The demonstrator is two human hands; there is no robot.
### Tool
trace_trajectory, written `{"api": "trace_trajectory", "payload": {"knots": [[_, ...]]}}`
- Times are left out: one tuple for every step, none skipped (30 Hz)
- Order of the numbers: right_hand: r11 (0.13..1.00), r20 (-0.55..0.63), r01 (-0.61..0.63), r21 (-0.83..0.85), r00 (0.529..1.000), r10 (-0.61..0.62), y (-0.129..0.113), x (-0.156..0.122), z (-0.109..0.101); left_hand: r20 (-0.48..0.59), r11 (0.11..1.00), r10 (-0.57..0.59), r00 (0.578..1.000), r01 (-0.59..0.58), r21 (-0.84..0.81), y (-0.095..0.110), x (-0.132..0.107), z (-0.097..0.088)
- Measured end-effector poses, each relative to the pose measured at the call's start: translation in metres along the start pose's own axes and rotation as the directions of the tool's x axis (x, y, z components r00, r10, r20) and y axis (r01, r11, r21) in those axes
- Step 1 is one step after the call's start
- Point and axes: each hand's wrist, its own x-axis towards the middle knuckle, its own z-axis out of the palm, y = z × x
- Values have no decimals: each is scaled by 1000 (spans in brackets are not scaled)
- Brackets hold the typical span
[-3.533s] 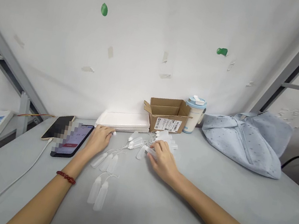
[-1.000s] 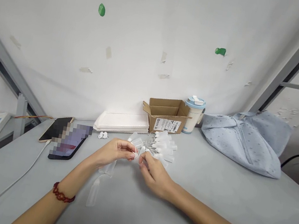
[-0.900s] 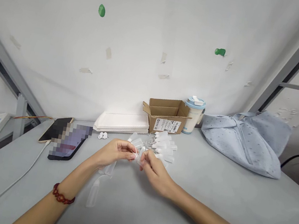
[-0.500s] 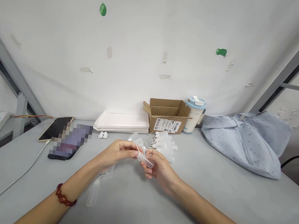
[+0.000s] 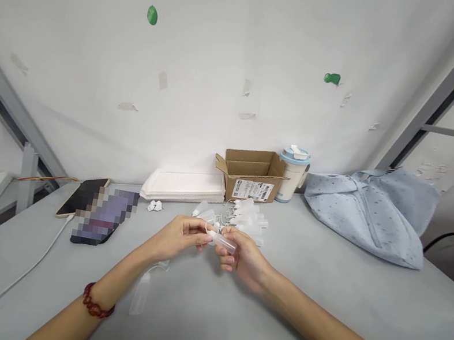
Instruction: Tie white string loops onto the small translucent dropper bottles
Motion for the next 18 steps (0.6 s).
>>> {"api": "trace_trajectory", "payload": {"knots": [[1000, 6, -9, 10, 1000, 9, 0, 0, 0, -3, 1000, 2, 1000, -2, 3, 0, 0, 0], [1000, 8, -16, 14, 1000, 16, 0, 0, 0, -4, 1000, -1, 1000, 1, 7, 1, -1, 1], [1000, 7, -19, 12, 1000, 19, 0, 0, 1, -2, 1000, -7, 1000, 7, 14, 1, -1, 1], [1000, 5, -18, 2, 1000, 18, -1, 0, 1, 4, 1000, -12, 1000, 12, 22, 1, -1, 1], [1000, 4, -13, -13, 1000, 14, -1, 0, 2, 12, 999, -13, 1000, 13, 31, 1, -2, 2], [999, 6, -7, -31, 1000, 7, -1, -1, 3, 22, 999, -12, 1000, 11, 42, 2, -2, 2], [999, 12, -2, -51, 1000, 3, -1, -1, 3, 31, 999, -8, 999, 6, 52, 2, -3, 3], [998, 20, 0, -70, 1000, 1, -1, -1, 4, 38, 998, -5, 999, 2, 61, 2, -3, 3], [996, 26, 1, -86, 1000, 1, -1, -1, 5, 42, 998, -5, 999, 2, 68, 3, -3, 3], [995, 28, 1, -102, 1000, 2, -1, -1, 5, 43, 997, -9, 999, 5, 71, 3, -3, 4], [993, 26, 2, -120, 1000, 1, -1, -2, 6, 42, 998, -15, 999, 12, 69, 3, -3, 4], [990, 18, 6, -144, 1000, -4, -1, -2, 7, 39, 998, -24, 999, 22, 60, 2, -2, 5], [984, 7, 17, -179, 1000, -16, -1, -3, 8, 33, 998, -35, 999, 34, 46, 1, -2, 5], [973, -4, 36, -229, 999, -38, 0, -3, 9, 24, 998, -49, 998, 49, 28, 0, -1, 5], [953, -15, 67, -295, 997, -75, 0, -4, 10, 9, 998, -63, 998, 63, 10, -1, 0, 5], [920, -28, 112, -377, 991, -132, 1, -4, 11, -11, 997, -76, 997, 76, -6, -3, 0, 5], [868, -40, 162, -469, 978, -204, 2, -4, 11, -33, 996, -87, 996, 86, -18, -4, 1, 5], [800, -48, 207, -562, 958, -282, 4, -3, 10, -58, 995, -93, 994, 91, -28, -5, 1, 4]]}}
